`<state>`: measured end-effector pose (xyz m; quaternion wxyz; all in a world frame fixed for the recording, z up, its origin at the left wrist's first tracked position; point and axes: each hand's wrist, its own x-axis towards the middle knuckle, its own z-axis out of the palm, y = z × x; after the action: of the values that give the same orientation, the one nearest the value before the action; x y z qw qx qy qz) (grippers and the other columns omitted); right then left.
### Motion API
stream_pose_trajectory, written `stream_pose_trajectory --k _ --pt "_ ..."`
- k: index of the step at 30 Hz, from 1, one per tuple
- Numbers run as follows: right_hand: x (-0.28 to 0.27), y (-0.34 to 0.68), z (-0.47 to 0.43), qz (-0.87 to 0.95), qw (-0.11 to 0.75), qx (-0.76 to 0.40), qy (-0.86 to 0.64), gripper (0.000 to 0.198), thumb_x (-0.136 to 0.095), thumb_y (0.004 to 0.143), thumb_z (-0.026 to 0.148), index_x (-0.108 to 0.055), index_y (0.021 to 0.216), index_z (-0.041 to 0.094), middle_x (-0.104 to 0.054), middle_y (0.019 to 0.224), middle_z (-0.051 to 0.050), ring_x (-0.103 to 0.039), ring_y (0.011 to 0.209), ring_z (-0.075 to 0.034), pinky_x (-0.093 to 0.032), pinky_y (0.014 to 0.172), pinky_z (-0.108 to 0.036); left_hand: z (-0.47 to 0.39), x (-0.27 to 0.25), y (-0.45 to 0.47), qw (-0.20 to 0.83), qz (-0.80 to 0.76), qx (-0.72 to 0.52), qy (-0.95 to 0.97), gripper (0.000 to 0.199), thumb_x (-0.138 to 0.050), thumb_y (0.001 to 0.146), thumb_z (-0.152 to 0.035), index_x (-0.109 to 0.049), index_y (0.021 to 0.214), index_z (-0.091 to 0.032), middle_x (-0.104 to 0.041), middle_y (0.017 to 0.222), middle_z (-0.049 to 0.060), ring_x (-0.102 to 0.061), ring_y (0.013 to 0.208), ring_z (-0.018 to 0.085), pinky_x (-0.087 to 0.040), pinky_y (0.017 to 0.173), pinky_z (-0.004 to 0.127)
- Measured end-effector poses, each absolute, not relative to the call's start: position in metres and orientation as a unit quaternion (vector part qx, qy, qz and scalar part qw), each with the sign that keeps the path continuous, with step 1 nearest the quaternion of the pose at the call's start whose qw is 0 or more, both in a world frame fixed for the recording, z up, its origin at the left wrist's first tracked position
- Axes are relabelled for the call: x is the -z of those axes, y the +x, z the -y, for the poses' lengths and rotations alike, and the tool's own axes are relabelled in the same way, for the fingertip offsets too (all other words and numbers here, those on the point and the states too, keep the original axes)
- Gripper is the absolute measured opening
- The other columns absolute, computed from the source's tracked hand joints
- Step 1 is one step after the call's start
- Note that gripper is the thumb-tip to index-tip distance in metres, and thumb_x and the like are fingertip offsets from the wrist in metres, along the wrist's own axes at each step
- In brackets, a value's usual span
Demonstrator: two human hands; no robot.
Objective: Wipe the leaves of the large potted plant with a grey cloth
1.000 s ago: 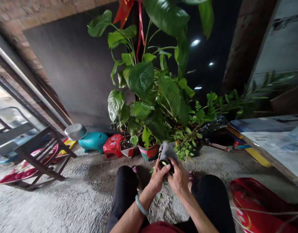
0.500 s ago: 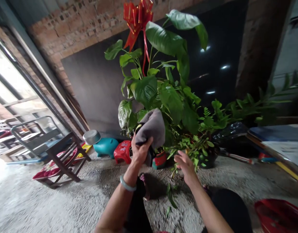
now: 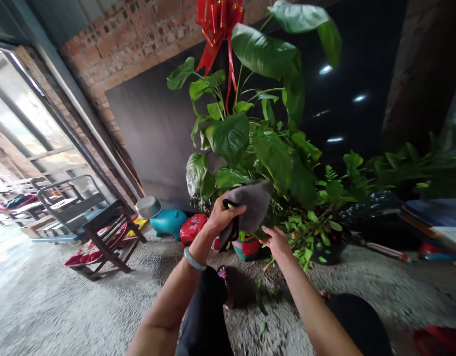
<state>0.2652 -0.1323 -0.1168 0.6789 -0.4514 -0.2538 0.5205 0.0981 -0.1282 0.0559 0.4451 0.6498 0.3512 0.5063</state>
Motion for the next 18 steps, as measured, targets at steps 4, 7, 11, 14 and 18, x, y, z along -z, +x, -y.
stream_pose_trajectory --k 4,7,11,14,18 --pt "0.114 0.264 0.144 0.24 0.679 -0.542 -0.433 0.046 -0.085 0.045 0.048 -0.065 0.078 0.023 -0.073 0.068 -0.002 -0.066 0.062 -0.021 -0.051 0.054 -0.031 0.115 -0.051 0.114 0.359 -0.35 -0.562 0.657 0.042 -0.087 0.057 -0.001 -0.078 0.094 -0.018 -0.078 0.092 0.003 -0.07 0.106 0.029 -0.056 0.097 0.034" --pt "0.114 0.267 0.148 0.242 0.681 -0.541 -0.43 0.042 -0.084 0.046 0.05 -0.065 0.073 0.023 -0.071 0.063 -0.002 -0.064 0.059 -0.02 -0.05 0.053 -0.03 0.122 -0.042 0.11 0.426 -0.377 -0.362 0.738 0.027 -0.084 0.058 0.0 -0.078 0.079 -0.016 -0.076 0.075 0.003 -0.072 0.082 0.028 -0.059 0.08 0.035" --pt "0.114 0.269 0.15 0.247 0.688 -0.526 -0.434 0.037 -0.081 0.051 0.051 -0.065 0.07 0.023 -0.069 0.062 -0.001 -0.062 0.061 -0.019 -0.052 0.054 -0.03 0.138 -0.065 0.1 0.456 -0.333 -0.309 0.765 0.024 -0.084 0.068 -0.011 -0.08 0.092 -0.014 -0.079 0.085 0.004 -0.072 0.08 0.025 -0.059 0.079 0.034" --pt "0.113 0.266 0.149 0.251 0.689 -0.516 -0.444 0.038 -0.082 0.049 0.049 -0.064 0.071 0.024 -0.068 0.064 0.001 -0.062 0.062 -0.018 -0.056 0.057 -0.033 0.132 -0.083 0.108 0.384 -0.303 -0.458 0.742 0.039 -0.087 0.064 -0.011 -0.079 0.101 -0.015 -0.079 0.096 0.004 -0.072 0.098 0.028 -0.058 0.092 0.035" --pt "0.115 0.265 0.151 0.285 0.68 -0.503 -0.451 0.041 -0.078 0.053 0.057 -0.066 0.074 0.024 -0.068 0.062 -0.001 -0.066 0.063 -0.022 -0.058 0.06 -0.038 0.124 -0.064 0.123 0.406 -0.395 -0.422 0.708 0.038 -0.083 0.054 0.005 -0.077 0.085 -0.016 -0.075 0.075 0.002 -0.072 0.097 0.031 -0.061 0.089 0.037"
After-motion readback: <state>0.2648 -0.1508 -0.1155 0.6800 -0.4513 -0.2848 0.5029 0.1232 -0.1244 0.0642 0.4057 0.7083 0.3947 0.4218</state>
